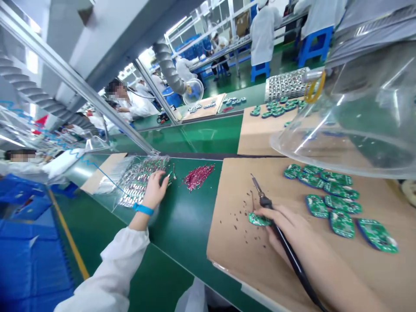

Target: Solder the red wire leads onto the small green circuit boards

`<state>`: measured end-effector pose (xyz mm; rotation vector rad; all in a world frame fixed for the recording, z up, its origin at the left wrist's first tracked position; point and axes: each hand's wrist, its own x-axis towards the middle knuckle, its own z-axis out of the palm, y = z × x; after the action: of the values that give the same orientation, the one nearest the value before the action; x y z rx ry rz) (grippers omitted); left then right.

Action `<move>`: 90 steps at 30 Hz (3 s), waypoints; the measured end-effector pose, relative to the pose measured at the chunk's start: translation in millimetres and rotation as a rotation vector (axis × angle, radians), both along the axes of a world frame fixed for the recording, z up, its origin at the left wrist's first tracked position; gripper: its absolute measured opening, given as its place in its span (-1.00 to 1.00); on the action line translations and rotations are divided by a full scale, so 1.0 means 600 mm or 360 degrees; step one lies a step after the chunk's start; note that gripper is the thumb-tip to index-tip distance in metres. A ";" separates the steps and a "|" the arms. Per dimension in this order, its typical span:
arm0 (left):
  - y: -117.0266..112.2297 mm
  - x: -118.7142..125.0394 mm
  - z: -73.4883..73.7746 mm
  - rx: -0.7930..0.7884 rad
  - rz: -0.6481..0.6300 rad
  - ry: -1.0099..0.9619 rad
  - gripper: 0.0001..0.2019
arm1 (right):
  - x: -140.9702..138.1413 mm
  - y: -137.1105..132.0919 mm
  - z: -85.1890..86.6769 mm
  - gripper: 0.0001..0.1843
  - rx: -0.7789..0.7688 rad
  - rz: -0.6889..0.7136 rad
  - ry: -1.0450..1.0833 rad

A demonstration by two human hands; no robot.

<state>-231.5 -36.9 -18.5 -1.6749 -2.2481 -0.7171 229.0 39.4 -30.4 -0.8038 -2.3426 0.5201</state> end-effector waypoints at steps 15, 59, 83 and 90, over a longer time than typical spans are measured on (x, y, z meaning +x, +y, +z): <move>0.098 0.007 -0.032 -0.0281 0.0394 -0.0059 -0.71 | 0.007 0.013 -0.050 -0.61 -0.0069 0.0056 0.0082; 0.094 0.379 0.015 -0.0685 -0.1649 -0.1206 -0.85 | -0.022 -0.025 0.037 -0.96 -0.0294 -0.0201 0.0361; 0.094 0.380 0.020 -0.0758 -0.1776 -0.1240 -0.88 | -0.021 -0.021 0.022 -0.97 -0.0287 -0.0138 0.0455; 0.093 0.379 0.014 -0.0686 -0.1756 -0.1416 -0.88 | -0.018 -0.023 0.025 -0.98 -0.0245 -0.0211 0.0472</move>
<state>-4.0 18.8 -10.0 -3.3871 -1.7427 -1.4952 218.2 25.6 -15.3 -0.8797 -1.9825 0.7167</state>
